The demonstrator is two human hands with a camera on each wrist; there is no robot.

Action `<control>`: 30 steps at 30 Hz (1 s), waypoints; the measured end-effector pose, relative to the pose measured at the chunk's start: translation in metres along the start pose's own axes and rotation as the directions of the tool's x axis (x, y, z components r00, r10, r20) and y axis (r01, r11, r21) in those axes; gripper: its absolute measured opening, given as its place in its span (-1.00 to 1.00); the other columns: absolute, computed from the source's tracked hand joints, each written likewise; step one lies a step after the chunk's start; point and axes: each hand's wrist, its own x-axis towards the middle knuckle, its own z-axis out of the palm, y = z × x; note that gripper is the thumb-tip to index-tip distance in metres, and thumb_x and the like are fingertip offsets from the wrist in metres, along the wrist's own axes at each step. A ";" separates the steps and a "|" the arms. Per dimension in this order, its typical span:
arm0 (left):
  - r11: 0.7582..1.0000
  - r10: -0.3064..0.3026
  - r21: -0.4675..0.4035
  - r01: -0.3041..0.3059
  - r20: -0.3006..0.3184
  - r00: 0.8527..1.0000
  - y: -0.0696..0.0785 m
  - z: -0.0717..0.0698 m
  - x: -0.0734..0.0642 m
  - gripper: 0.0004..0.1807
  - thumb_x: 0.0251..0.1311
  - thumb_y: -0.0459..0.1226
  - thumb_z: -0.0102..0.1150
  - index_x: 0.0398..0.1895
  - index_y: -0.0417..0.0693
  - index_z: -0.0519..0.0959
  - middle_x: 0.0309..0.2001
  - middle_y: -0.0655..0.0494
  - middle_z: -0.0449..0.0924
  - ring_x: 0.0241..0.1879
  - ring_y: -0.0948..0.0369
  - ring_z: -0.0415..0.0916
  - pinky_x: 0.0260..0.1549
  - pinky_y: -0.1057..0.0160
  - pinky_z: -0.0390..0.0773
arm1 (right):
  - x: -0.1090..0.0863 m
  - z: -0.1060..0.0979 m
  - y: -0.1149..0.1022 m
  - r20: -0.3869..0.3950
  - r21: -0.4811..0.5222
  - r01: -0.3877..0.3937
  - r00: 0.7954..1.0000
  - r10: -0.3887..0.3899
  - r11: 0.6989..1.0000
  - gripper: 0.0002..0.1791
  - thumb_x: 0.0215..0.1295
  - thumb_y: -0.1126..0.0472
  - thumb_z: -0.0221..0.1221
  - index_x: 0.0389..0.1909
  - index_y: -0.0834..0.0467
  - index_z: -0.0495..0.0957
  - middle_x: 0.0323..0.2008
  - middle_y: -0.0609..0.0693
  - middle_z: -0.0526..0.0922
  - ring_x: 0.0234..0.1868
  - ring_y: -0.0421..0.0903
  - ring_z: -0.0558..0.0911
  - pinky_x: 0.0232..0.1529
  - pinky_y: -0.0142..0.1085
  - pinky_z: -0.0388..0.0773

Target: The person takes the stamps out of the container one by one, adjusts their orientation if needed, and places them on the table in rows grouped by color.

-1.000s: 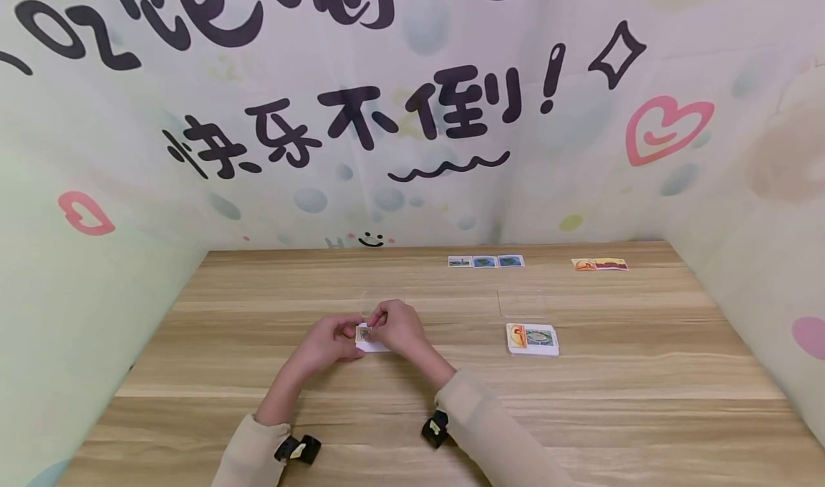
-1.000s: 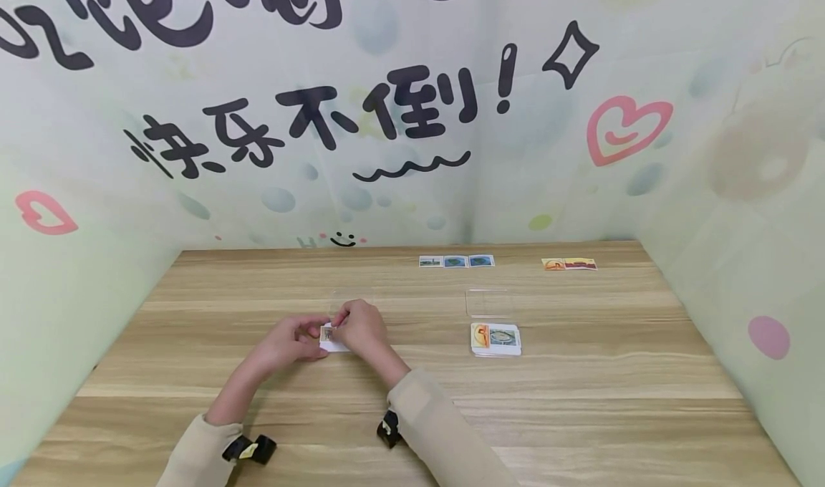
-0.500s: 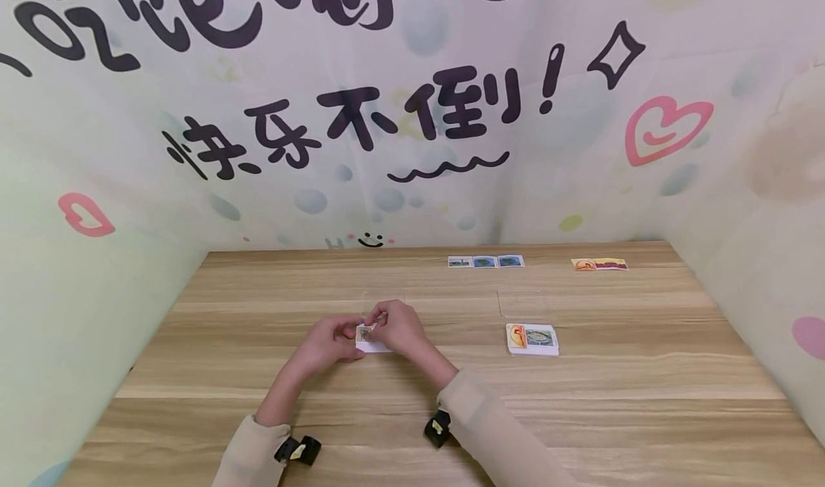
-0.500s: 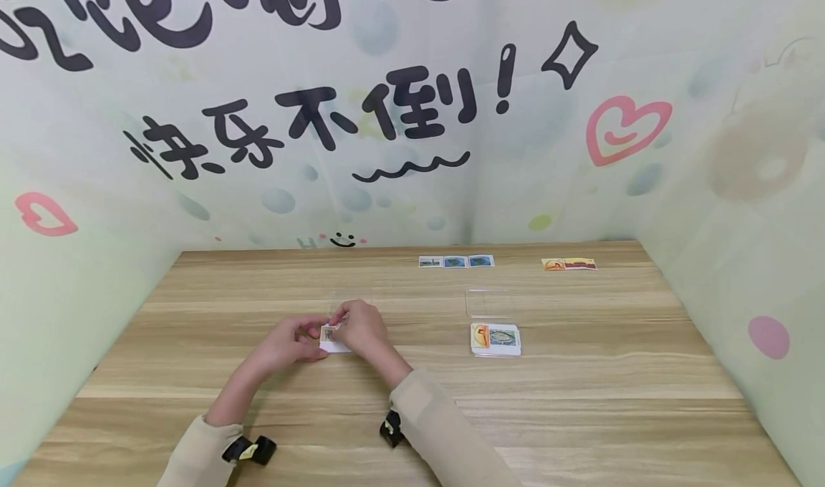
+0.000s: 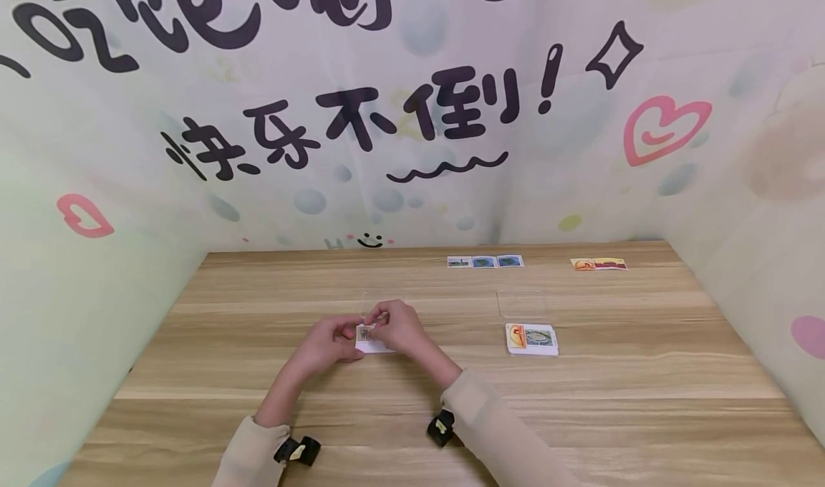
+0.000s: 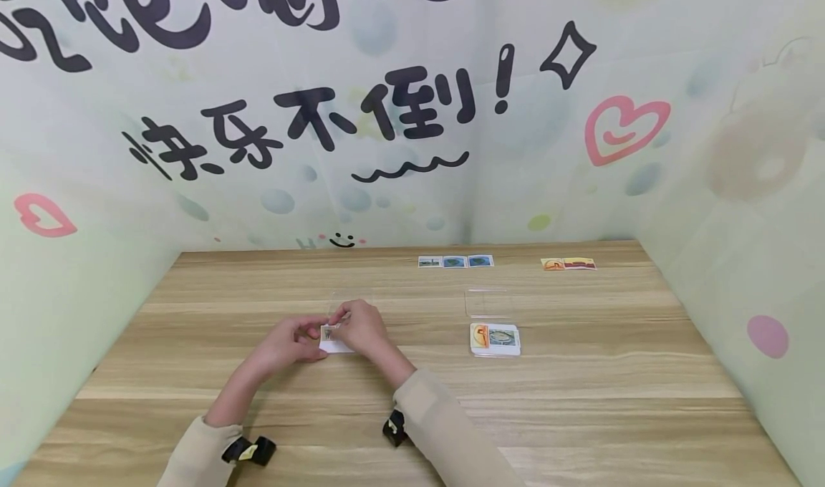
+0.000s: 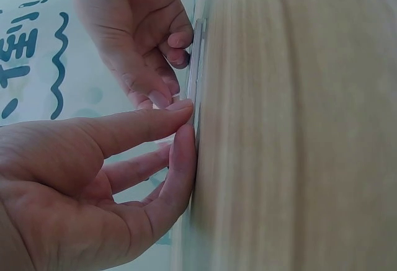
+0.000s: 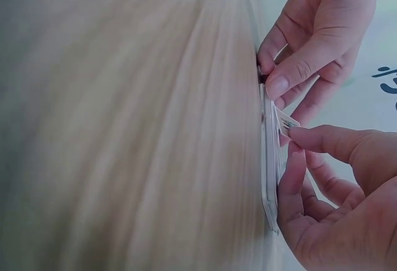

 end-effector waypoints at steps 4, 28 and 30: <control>1.000 0.005 -0.013 -0.005 0.004 1.000 0.000 0.000 0.000 -0.36 0.08 -0.57 0.42 0.28 -0.59 0.47 -0.19 -0.16 0.49 -0.42 0.23 0.49 -0.38 0.33 0.68 | 0.000 -0.001 0.000 0.007 0.022 -0.010 1.000 0.010 1.000 -0.88 0.18 0.53 0.33 -0.28 0.32 0.71 -0.56 -0.06 0.52 -0.58 -0.24 0.42 -0.58 -0.50 0.35; 0.999 -0.030 0.011 0.030 -0.019 0.999 0.000 0.001 0.000 -0.38 0.08 -0.54 0.43 0.27 -0.53 0.52 -0.15 -0.15 0.53 -0.39 0.22 0.51 -0.35 0.33 0.68 | -0.002 -0.008 0.006 0.006 0.113 -0.002 1.000 0.002 0.994 -0.86 0.19 0.54 0.32 -0.23 0.40 0.70 -0.50 -0.03 0.58 -0.51 -0.23 0.53 -0.43 -0.46 0.62; 1.000 -0.025 0.010 0.025 -0.016 1.000 -0.001 0.001 0.000 -0.38 0.08 -0.55 0.43 0.27 -0.55 0.51 -0.16 -0.15 0.52 -0.38 0.22 0.51 -0.35 0.33 0.69 | -0.003 -0.008 0.006 0.005 0.117 -0.008 1.000 0.007 0.993 -0.85 0.18 0.56 0.31 -0.22 0.41 0.70 -0.48 -0.01 0.60 -0.50 -0.23 0.54 -0.40 -0.43 0.65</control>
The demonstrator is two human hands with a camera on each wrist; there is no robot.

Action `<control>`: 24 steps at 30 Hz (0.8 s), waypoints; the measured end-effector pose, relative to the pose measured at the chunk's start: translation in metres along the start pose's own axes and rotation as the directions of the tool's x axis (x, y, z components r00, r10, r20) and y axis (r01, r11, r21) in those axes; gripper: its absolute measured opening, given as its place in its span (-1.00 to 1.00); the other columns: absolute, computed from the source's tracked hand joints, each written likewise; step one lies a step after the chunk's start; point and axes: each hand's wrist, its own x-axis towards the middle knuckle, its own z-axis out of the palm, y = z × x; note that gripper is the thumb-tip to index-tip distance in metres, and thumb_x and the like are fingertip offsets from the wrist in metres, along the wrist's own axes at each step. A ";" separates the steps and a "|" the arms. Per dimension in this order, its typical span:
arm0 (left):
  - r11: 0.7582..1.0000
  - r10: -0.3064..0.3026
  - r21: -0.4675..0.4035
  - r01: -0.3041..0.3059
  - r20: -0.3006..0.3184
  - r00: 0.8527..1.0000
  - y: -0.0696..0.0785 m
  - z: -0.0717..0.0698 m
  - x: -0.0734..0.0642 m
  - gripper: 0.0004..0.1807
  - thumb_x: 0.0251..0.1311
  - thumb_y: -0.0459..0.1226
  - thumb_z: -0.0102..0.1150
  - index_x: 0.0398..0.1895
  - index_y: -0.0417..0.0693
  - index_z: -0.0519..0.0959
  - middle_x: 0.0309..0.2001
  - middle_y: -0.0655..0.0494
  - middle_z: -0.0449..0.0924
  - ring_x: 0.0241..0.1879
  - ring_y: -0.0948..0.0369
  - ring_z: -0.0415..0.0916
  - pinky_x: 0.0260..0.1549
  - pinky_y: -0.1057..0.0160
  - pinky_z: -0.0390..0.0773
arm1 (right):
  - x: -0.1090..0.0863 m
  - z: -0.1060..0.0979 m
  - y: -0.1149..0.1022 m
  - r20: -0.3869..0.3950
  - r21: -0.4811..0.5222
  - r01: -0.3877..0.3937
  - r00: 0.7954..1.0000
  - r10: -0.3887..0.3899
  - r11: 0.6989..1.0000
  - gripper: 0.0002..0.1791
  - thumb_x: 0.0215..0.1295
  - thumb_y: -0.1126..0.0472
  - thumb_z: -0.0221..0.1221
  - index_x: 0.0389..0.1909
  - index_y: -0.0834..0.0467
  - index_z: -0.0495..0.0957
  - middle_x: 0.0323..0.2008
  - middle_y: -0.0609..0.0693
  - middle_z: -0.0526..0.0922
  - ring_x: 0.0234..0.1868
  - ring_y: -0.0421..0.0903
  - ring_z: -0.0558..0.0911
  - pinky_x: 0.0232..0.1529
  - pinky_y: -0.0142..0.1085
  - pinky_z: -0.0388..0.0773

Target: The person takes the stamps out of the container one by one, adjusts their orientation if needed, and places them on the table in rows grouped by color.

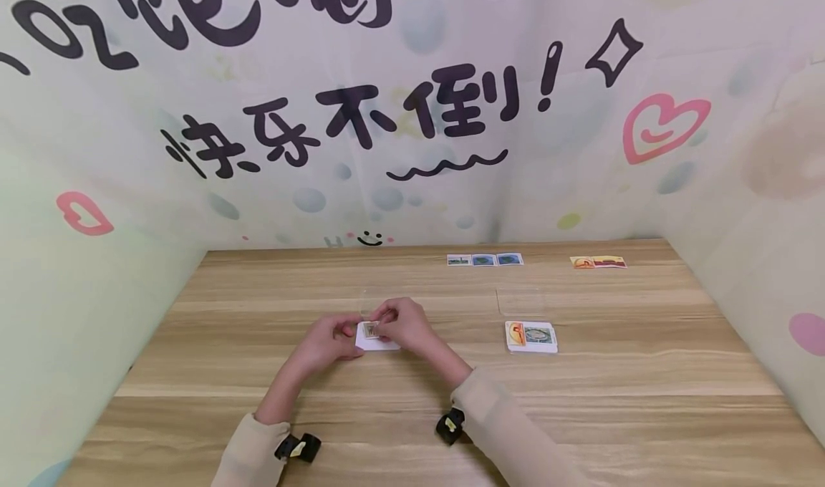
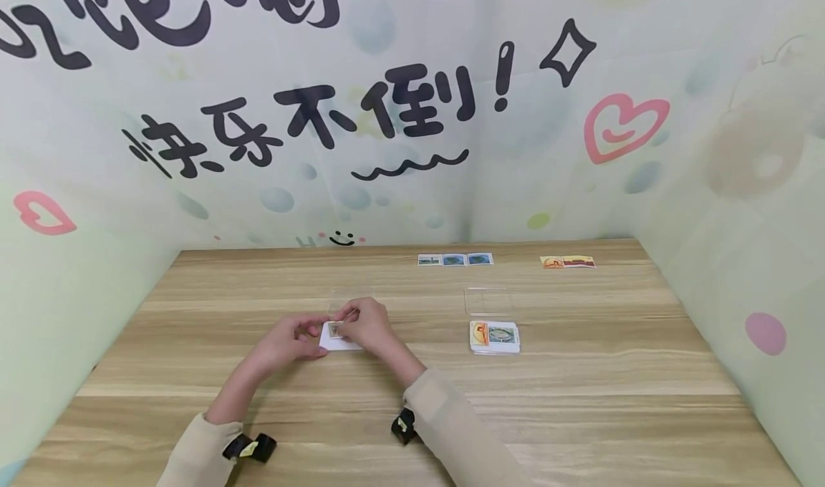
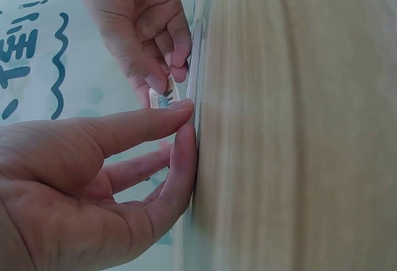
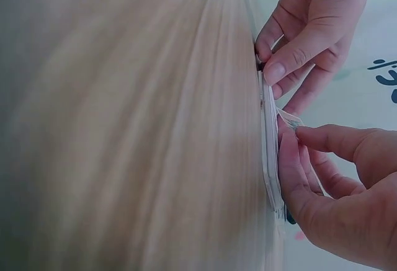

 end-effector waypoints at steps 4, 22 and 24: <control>1.000 -0.006 -0.017 0.006 0.000 1.000 0.001 0.000 0.001 -0.38 0.09 -0.57 0.42 0.27 -0.55 0.50 -0.16 -0.15 0.51 -0.37 0.21 0.51 -0.34 0.32 0.71 | 0.000 -0.001 0.000 0.001 -0.004 -0.002 1.000 0.002 1.000 -0.85 0.19 0.57 0.30 -0.22 0.42 0.70 -0.47 0.03 0.63 -0.49 -0.22 0.55 -0.38 -0.40 0.69; 1.000 -0.004 -0.007 0.004 0.001 1.000 0.002 0.000 0.000 -0.38 0.09 -0.57 0.43 0.26 -0.56 0.50 -0.16 -0.17 0.52 -0.36 0.20 0.50 -0.34 0.31 0.71 | -0.006 -0.007 -0.004 0.029 0.018 0.004 1.000 -0.005 1.000 -0.91 0.33 0.55 0.26 -0.19 0.43 0.68 -0.43 0.14 0.70 -0.52 -0.22 0.62 -0.38 -0.36 0.72; 1.000 -0.003 -0.006 0.003 -0.001 1.000 0.003 0.000 0.000 -0.38 0.08 -0.57 0.44 0.26 -0.56 0.50 -0.17 -0.17 0.52 -0.36 0.20 0.51 -0.34 0.31 0.72 | -0.007 -0.008 -0.005 0.031 0.007 0.015 0.999 -0.015 1.000 -0.92 0.35 0.53 0.26 -0.19 0.43 0.68 -0.41 0.18 0.74 -0.51 -0.22 0.63 -0.38 -0.36 0.72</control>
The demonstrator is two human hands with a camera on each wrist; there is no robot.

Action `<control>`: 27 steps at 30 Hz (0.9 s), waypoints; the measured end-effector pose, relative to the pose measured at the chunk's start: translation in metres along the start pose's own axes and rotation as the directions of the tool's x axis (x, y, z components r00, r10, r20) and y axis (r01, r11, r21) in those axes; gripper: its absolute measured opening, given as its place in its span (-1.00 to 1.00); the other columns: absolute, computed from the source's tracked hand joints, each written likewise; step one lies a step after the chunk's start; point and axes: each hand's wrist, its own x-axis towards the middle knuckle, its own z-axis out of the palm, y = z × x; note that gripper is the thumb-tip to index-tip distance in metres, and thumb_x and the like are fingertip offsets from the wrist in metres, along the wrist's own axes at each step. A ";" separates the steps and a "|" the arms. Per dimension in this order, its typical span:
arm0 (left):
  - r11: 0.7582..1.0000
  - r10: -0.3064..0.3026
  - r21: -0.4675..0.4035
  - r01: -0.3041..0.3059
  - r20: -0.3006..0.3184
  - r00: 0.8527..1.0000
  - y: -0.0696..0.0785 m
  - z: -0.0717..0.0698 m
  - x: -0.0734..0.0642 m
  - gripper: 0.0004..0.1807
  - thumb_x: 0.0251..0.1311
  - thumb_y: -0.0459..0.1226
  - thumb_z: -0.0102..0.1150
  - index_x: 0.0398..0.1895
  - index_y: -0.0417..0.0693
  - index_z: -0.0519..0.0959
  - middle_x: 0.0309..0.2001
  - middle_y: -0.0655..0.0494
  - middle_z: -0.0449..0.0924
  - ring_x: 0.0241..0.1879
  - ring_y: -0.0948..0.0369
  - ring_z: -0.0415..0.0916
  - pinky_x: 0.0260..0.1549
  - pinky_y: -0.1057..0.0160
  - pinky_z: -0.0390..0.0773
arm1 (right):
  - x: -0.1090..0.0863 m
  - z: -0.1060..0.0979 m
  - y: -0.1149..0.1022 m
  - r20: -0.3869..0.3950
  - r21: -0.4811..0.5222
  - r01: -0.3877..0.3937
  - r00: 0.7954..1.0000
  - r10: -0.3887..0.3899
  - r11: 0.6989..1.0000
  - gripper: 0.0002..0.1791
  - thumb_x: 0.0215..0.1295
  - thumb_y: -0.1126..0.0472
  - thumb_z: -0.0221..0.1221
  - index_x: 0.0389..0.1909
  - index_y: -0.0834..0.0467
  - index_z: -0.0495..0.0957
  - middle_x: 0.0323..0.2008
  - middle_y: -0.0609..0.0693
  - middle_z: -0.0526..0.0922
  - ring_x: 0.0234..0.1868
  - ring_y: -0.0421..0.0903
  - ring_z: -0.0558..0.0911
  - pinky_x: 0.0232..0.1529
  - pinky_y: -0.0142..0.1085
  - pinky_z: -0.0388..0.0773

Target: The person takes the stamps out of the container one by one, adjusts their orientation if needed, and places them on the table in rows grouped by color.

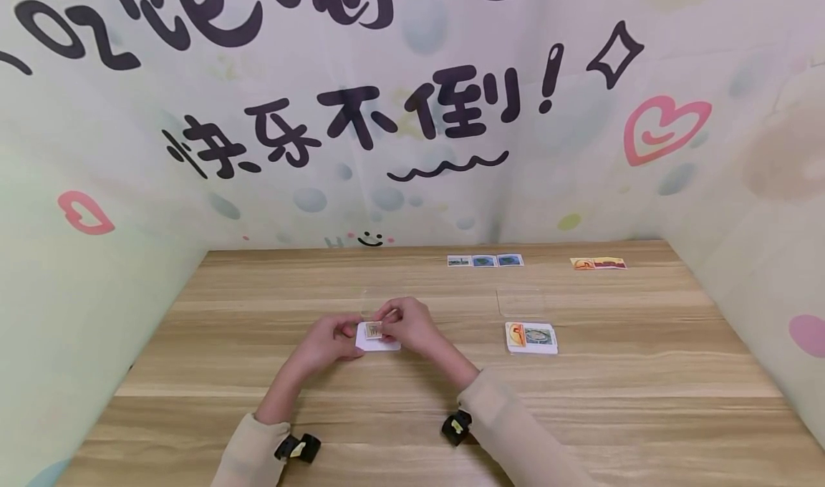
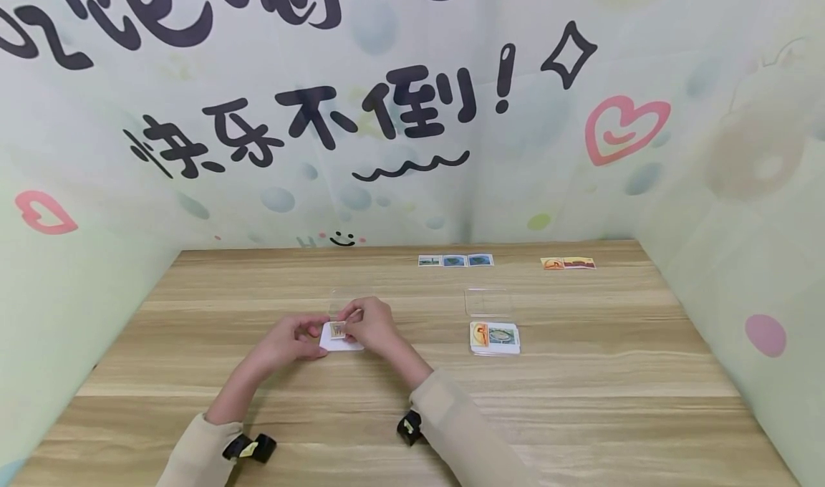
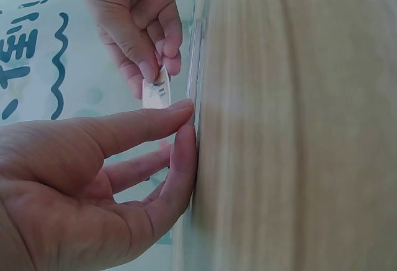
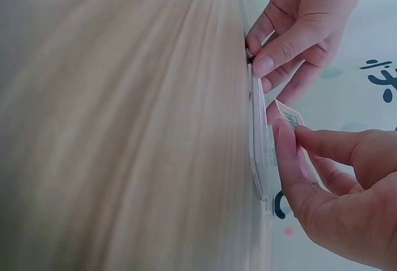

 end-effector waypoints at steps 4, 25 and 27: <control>1.000 0.006 0.009 -0.006 -0.003 1.000 -0.001 0.000 0.000 -0.38 0.06 -0.57 0.46 0.24 -0.56 0.51 -0.17 -0.17 0.53 -0.36 0.21 0.52 -0.34 0.31 0.72 | -0.002 -0.003 -0.001 0.001 -0.019 0.027 1.000 -0.027 0.999 -0.92 0.35 0.52 0.28 -0.19 0.44 0.69 -0.37 0.23 0.78 -0.50 -0.23 0.65 -0.38 -0.36 0.72; 0.999 0.003 0.044 -0.002 -0.022 1.000 0.000 0.001 -0.001 -0.37 0.04 -0.55 0.48 0.24 -0.53 0.54 -0.16 -0.19 0.56 -0.35 0.20 0.54 -0.33 0.29 0.70 | -0.008 -0.012 -0.002 -0.007 -0.049 0.024 1.000 -0.024 0.999 -0.93 0.38 0.46 0.29 -0.20 0.35 0.73 -0.47 0.12 0.73 -0.50 -0.22 0.58 -0.42 -0.39 0.62; 0.999 0.003 0.042 -0.002 -0.022 1.000 0.000 0.001 -0.001 -0.37 0.04 -0.55 0.48 0.24 -0.54 0.53 -0.15 -0.19 0.56 -0.35 0.20 0.54 -0.33 0.30 0.70 | -0.009 -0.012 -0.002 -0.005 -0.048 0.019 1.000 -0.019 0.999 -0.93 0.38 0.46 0.30 -0.20 0.35 0.73 -0.47 0.11 0.73 -0.51 -0.22 0.58 -0.43 -0.39 0.64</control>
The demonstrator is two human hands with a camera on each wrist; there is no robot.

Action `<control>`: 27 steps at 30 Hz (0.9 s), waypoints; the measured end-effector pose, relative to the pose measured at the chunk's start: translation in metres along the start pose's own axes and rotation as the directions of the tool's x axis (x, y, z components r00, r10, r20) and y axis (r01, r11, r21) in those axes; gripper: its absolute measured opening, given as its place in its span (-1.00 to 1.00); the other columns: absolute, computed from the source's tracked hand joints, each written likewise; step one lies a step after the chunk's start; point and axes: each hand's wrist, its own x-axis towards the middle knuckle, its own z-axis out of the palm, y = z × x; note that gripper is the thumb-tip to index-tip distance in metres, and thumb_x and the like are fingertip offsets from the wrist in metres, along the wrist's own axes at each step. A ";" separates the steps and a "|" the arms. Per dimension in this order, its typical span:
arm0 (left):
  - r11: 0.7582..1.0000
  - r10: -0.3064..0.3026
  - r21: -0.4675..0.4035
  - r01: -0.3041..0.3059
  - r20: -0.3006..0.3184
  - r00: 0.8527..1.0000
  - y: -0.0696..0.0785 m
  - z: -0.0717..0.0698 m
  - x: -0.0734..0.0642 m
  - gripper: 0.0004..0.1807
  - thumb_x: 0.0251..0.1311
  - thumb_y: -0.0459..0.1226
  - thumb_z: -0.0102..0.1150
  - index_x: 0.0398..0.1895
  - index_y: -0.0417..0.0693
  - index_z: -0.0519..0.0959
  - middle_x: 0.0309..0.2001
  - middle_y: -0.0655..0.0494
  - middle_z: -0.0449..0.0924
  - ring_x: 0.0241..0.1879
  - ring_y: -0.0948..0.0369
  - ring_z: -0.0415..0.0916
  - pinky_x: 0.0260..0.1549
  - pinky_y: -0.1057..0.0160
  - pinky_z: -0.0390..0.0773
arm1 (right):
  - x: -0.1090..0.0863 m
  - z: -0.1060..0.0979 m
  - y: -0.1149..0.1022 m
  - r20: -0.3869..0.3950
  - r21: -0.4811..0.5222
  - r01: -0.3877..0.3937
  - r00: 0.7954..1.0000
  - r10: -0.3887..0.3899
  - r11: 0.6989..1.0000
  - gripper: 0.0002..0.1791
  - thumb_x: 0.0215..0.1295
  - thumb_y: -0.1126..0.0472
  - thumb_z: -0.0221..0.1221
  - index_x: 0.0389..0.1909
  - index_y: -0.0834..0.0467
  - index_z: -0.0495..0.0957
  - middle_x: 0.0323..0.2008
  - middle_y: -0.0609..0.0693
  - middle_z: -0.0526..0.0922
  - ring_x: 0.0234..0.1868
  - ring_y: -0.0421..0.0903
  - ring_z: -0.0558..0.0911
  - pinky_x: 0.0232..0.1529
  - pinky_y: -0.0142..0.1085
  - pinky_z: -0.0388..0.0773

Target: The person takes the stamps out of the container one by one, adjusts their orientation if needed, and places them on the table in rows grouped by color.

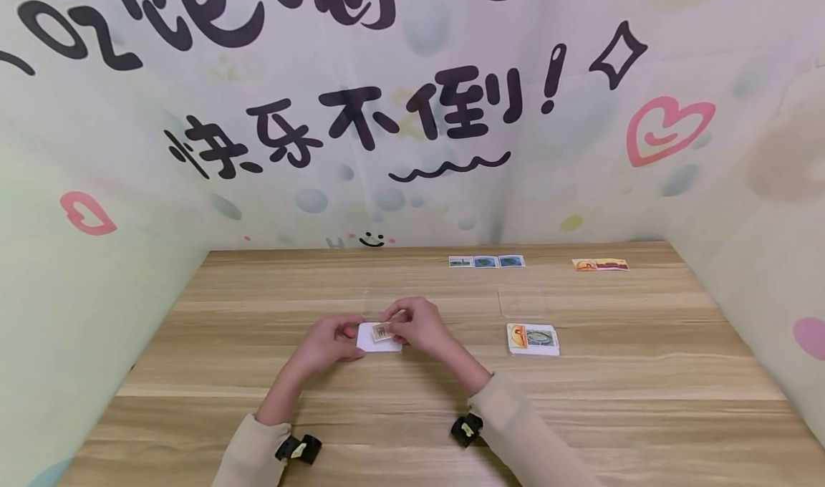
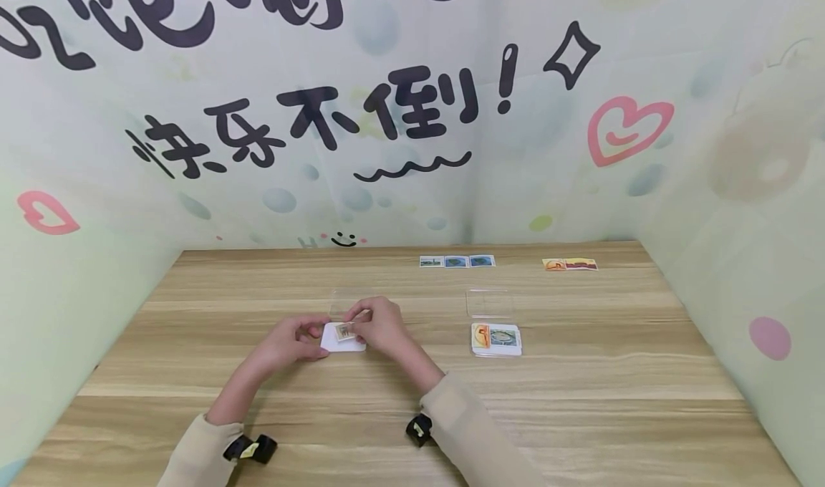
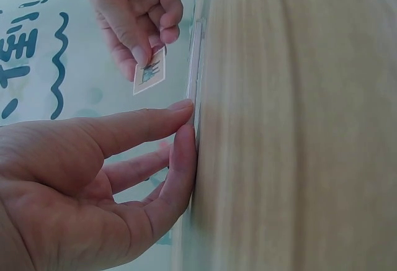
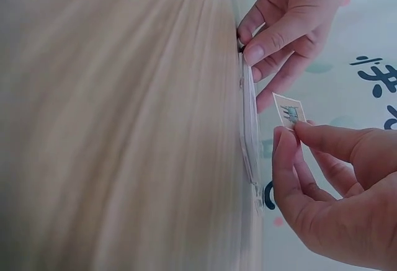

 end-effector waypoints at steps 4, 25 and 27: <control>1.000 -0.001 -0.009 0.001 -0.001 1.000 0.000 0.000 0.000 -0.38 0.04 -0.56 0.47 0.23 -0.54 0.54 -0.16 -0.19 0.55 -0.36 0.20 0.52 -0.35 0.31 0.69 | -0.001 -0.002 0.000 -0.004 -0.014 0.004 1.000 -0.004 1.000 -0.93 0.38 0.45 0.31 -0.20 0.35 0.74 -0.47 0.08 0.71 -0.52 -0.21 0.56 -0.46 -0.38 0.63; 1.000 -0.003 0.001 0.003 -0.008 1.000 0.001 0.000 0.000 -0.39 0.04 -0.56 0.48 0.23 -0.51 0.55 -0.17 -0.16 0.54 -0.34 0.18 0.50 -0.36 0.32 0.67 | -0.006 -0.015 0.003 -0.026 -0.040 0.010 1.000 -0.011 0.999 -0.92 0.37 0.43 0.32 -0.17 0.34 0.74 -0.41 0.11 0.75 -0.48 -0.14 0.62 -0.43 -0.31 0.68; 1.000 -0.002 0.004 0.002 -0.010 1.000 0.001 0.000 0.000 -0.39 0.04 -0.55 0.48 0.23 -0.50 0.56 -0.17 -0.16 0.54 -0.33 0.17 0.50 -0.36 0.33 0.66 | -0.006 -0.017 0.003 -0.026 -0.039 0.019 0.999 -0.020 0.999 -0.92 0.37 0.43 0.32 -0.18 0.34 0.74 -0.41 0.12 0.76 -0.48 -0.14 0.62 -0.42 -0.30 0.69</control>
